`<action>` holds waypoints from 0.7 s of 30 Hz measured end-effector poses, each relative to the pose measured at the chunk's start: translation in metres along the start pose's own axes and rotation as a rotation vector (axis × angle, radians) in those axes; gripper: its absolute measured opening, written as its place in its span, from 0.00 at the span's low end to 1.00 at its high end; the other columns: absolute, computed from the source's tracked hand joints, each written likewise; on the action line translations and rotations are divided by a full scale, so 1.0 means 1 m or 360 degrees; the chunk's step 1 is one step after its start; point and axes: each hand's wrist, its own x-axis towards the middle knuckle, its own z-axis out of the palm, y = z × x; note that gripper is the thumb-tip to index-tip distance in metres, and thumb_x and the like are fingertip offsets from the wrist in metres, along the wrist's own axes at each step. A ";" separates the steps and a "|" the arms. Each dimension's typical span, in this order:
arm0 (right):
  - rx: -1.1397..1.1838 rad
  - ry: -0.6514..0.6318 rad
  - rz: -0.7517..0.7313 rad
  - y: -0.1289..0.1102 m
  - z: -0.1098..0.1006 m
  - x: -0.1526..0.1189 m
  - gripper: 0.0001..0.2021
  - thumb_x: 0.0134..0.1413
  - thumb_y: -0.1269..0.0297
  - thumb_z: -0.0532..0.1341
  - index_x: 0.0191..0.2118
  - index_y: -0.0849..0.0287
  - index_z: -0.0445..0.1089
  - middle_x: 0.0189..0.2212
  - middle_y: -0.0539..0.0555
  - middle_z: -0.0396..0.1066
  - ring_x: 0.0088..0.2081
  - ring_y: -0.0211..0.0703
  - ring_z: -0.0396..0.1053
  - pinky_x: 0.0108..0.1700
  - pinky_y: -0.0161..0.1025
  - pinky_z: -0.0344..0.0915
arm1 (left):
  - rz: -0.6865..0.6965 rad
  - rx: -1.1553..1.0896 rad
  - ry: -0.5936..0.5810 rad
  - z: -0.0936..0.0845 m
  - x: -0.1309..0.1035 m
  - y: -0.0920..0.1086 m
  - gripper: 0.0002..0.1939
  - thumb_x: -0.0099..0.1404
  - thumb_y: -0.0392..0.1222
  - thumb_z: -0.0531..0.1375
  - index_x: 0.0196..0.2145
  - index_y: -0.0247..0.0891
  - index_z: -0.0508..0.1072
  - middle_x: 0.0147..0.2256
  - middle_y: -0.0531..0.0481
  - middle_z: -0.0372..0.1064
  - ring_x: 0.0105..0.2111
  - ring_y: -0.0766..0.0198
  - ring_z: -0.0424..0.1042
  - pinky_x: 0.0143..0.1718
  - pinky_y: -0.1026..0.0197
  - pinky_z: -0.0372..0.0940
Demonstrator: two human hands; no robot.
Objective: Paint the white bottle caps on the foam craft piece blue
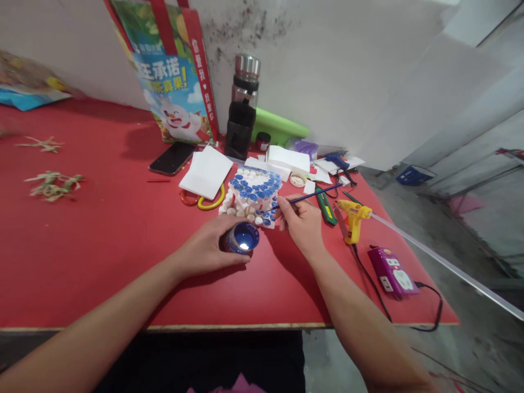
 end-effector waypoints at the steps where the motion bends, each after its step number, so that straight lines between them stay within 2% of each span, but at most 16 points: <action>1: -0.0004 -0.0014 0.0007 0.000 0.000 0.000 0.24 0.63 0.36 0.68 0.33 0.55 0.74 0.24 0.51 0.79 0.16 0.38 0.70 0.22 0.36 0.67 | -0.0004 -0.0001 0.0000 0.000 0.000 0.000 0.37 0.58 0.54 0.78 0.62 0.45 0.78 0.60 0.40 0.79 0.61 0.38 0.77 0.65 0.38 0.69; 9: 0.0040 0.0013 -0.0036 0.003 0.001 0.000 0.22 0.64 0.40 0.69 0.33 0.56 0.75 0.25 0.51 0.80 0.17 0.38 0.71 0.23 0.37 0.67 | 0.0007 -0.0004 -0.0004 0.000 0.000 -0.001 0.37 0.58 0.54 0.78 0.62 0.44 0.78 0.60 0.40 0.79 0.60 0.38 0.77 0.64 0.38 0.70; 13: 0.0037 -0.0006 0.0025 0.003 0.001 0.001 0.24 0.63 0.38 0.70 0.31 0.57 0.76 0.24 0.52 0.80 0.17 0.38 0.70 0.23 0.37 0.67 | -0.0005 0.0002 -0.0003 0.000 0.000 0.000 0.37 0.58 0.54 0.78 0.63 0.44 0.77 0.61 0.40 0.79 0.61 0.38 0.76 0.65 0.38 0.69; 21: -0.0017 0.0094 -0.0099 0.002 0.000 0.001 0.22 0.65 0.41 0.69 0.32 0.57 0.77 0.21 0.50 0.77 0.18 0.40 0.71 0.24 0.38 0.68 | -0.0001 0.0006 -0.0006 0.000 0.001 0.001 0.37 0.58 0.53 0.78 0.63 0.43 0.78 0.60 0.40 0.79 0.61 0.37 0.76 0.65 0.38 0.69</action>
